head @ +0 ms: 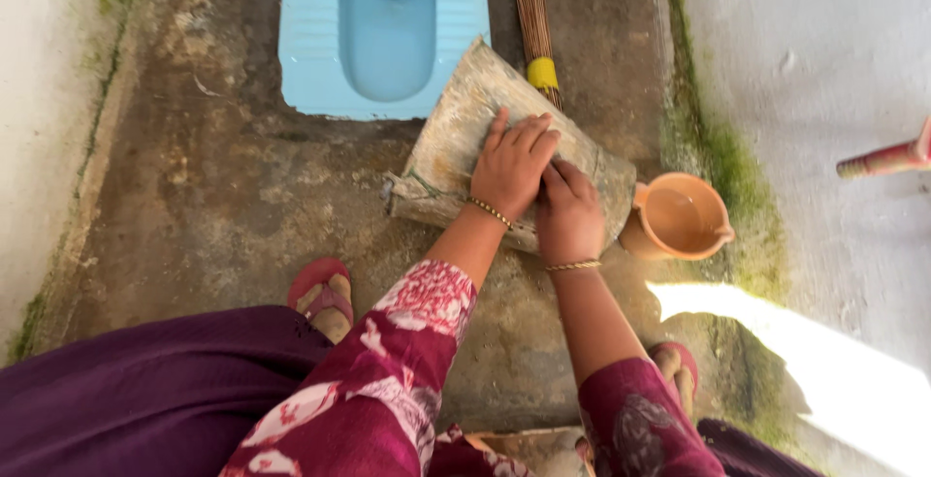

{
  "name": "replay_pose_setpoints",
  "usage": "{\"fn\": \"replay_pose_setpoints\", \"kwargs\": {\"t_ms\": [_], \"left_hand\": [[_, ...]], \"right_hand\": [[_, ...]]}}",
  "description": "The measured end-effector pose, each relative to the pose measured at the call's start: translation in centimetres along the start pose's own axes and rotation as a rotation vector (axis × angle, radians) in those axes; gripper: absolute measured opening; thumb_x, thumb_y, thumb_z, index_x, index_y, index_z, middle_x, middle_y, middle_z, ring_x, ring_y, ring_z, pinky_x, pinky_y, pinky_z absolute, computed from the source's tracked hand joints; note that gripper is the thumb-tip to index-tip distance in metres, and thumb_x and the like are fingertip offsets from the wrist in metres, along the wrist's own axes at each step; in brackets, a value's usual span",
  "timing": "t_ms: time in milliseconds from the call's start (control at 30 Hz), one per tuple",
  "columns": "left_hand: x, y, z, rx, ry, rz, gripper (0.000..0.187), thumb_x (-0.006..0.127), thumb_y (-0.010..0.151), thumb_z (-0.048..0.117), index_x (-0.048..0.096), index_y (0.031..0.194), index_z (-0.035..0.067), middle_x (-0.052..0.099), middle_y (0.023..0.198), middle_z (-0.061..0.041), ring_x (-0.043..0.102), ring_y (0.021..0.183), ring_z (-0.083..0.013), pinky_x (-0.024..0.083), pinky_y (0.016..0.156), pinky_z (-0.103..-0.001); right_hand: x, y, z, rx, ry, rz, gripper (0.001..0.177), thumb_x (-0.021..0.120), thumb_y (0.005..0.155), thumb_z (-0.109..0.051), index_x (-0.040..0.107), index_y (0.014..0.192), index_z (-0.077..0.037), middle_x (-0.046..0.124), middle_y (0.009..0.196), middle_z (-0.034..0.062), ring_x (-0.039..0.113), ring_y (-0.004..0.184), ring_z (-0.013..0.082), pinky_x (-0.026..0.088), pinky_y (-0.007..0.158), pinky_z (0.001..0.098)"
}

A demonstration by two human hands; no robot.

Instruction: The person scrubs the exterior of a metal bucket with a small abrasive pad while holding it steady with the other hand. The bucket is positioned on a concrete floor next to a squat toilet and a plastic pitcher.

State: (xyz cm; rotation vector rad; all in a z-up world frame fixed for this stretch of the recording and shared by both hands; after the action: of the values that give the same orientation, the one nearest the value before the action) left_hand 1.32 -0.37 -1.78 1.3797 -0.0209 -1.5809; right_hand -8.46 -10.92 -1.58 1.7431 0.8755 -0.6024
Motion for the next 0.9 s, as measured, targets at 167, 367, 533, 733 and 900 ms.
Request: {"fn": "replay_pose_setpoints", "kwargs": {"t_ms": [167, 367, 533, 733, 900], "left_hand": [[-2.6, 0.5, -0.7, -0.107, 0.155, 0.066, 0.047, 0.061, 0.092, 0.033, 0.058, 0.132, 0.009, 0.046, 0.156, -0.017, 0.037, 0.148, -0.0338, 0.013, 0.122, -0.065], [-7.4, 2.2, -3.6, -0.503, 0.191, 0.165, 0.072, 0.062, 0.087, 0.051, 0.050, 0.138, 0.001, 0.057, 0.136, -0.028, 0.055, 0.124, -0.0417, 0.040, 0.100, -0.059], [-6.7, 2.6, -5.9, -0.752, -0.007, 0.031, 0.042, 0.058, 0.102, 0.038, 0.058, 0.132, 0.008, 0.075, 0.106, -0.014, 0.073, 0.090, -0.0346, 0.058, 0.075, -0.046], [-5.5, 1.5, -7.4, -0.698, -0.257, 0.172, 0.039, 0.053, 0.100, 0.032, 0.068, 0.133, 0.015, 0.075, 0.122, -0.009, 0.072, 0.106, -0.0304, 0.057, 0.093, -0.042], [-6.6, 0.8, -7.4, -0.427, -0.497, 0.189, 0.066, 0.024, 0.107, 0.057, 0.064, 0.141, 0.017, 0.055, 0.153, -0.009, 0.048, 0.146, -0.0292, 0.038, 0.120, -0.042]], "right_hand": [[-2.7, 1.7, 4.3, 0.191, -0.151, -0.128, 0.026, 0.069, 0.089, -0.007, 0.078, 0.111, -0.018, 0.071, 0.124, 0.0084, 0.066, 0.111, 0.0319, 0.054, 0.094, 0.0431], [-0.2, 2.8, 2.2, 0.297, -0.186, -0.098, 0.026, 0.071, 0.088, -0.013, 0.078, 0.113, -0.018, 0.071, 0.123, 0.0092, 0.065, 0.110, 0.0321, 0.054, 0.093, 0.0438], [2.6, 2.5, -4.3, 0.088, -0.091, -0.083, 0.033, 0.067, 0.091, -0.008, 0.074, 0.122, -0.019, 0.068, 0.131, 0.0079, 0.066, 0.120, 0.0312, 0.055, 0.097, 0.0409], [0.6, 3.7, 0.7, 0.089, -0.130, -0.075, 0.031, 0.067, 0.088, -0.002, 0.077, 0.114, -0.017, 0.071, 0.126, 0.0087, 0.067, 0.111, 0.0326, 0.054, 0.095, 0.0436], [0.3, 4.9, 0.5, 0.150, -0.056, 0.012, 0.030, 0.074, 0.082, -0.003, 0.076, 0.112, -0.009, 0.070, 0.114, 0.0168, 0.066, 0.105, 0.0376, 0.054, 0.091, 0.0473]]}}
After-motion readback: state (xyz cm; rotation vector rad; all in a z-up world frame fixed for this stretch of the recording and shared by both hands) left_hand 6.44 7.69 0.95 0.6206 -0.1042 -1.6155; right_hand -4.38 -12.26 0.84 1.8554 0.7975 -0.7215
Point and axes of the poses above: each hand's wrist, its own y-axis towards the middle knuckle, its own x-axis out of the palm, z = x × y, the point moved 1 cm from there along y, towards the middle knuckle
